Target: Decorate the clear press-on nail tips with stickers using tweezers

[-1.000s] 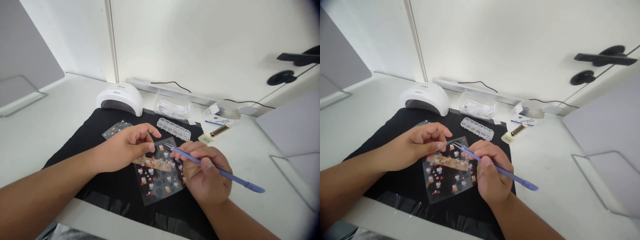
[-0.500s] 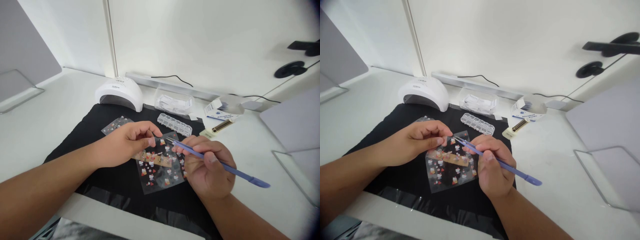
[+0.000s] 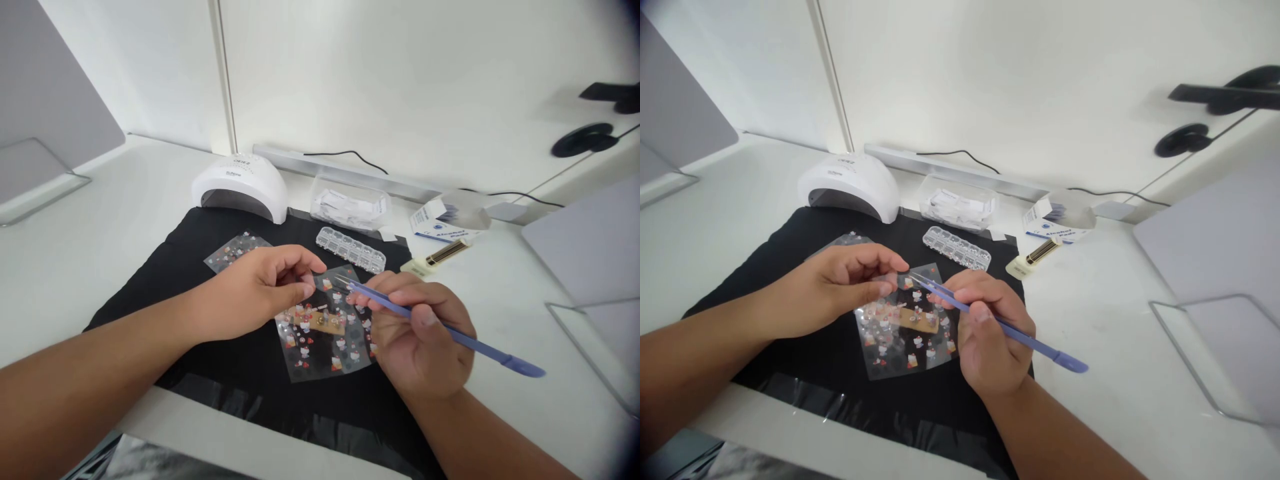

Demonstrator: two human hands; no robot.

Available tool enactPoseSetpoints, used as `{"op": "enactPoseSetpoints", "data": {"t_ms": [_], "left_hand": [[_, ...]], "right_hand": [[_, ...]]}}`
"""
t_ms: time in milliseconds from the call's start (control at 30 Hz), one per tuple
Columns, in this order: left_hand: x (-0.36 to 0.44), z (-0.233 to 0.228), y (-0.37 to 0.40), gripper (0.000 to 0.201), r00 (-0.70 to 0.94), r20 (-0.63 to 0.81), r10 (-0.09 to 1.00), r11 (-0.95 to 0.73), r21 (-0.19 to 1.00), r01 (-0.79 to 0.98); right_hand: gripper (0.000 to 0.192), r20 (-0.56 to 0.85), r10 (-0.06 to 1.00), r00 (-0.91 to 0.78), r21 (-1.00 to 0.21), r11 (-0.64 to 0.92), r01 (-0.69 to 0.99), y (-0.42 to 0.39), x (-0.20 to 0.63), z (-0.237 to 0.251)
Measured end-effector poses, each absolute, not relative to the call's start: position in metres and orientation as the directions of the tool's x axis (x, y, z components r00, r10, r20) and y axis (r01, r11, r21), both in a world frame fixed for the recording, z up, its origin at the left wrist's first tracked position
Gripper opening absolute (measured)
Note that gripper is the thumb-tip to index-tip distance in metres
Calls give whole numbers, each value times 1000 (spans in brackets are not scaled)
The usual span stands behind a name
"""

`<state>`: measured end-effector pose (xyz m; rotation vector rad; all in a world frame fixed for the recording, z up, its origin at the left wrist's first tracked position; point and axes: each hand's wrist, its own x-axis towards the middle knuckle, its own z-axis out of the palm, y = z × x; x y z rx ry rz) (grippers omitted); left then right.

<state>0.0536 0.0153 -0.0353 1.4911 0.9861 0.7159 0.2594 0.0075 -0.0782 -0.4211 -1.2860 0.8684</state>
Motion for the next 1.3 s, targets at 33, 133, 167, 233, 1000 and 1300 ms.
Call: {"op": "enactPoseSetpoints", "data": {"t_ms": [33,133,167,233,1000,1300], "left_hand": [[54,-35,15,17,460,-94,883,8,983,186],[55,-35,15,16,462,-97,882,14,983,181],[55,-35,15,16,463,-98,881,14,983,183],[55,-35,15,17,461,-98,882,10,982,190],[62,-32,13,22,392,-129,911,16,960,278],[64,-33,13,22,374,-120,920,-1,952,307]], "right_hand": [[20,650,760,32,-713,624,-320,7,260,-78],[20,647,762,22,-720,620,-311,7,260,-78],[20,648,762,20,-721,621,-309,6,260,-78],[20,649,761,20,-720,622,-310,6,259,-78],[20,628,778,3,-738,598,-313,6,258,-75],[20,630,776,19,-729,600,-328,4,257,-77]]}}
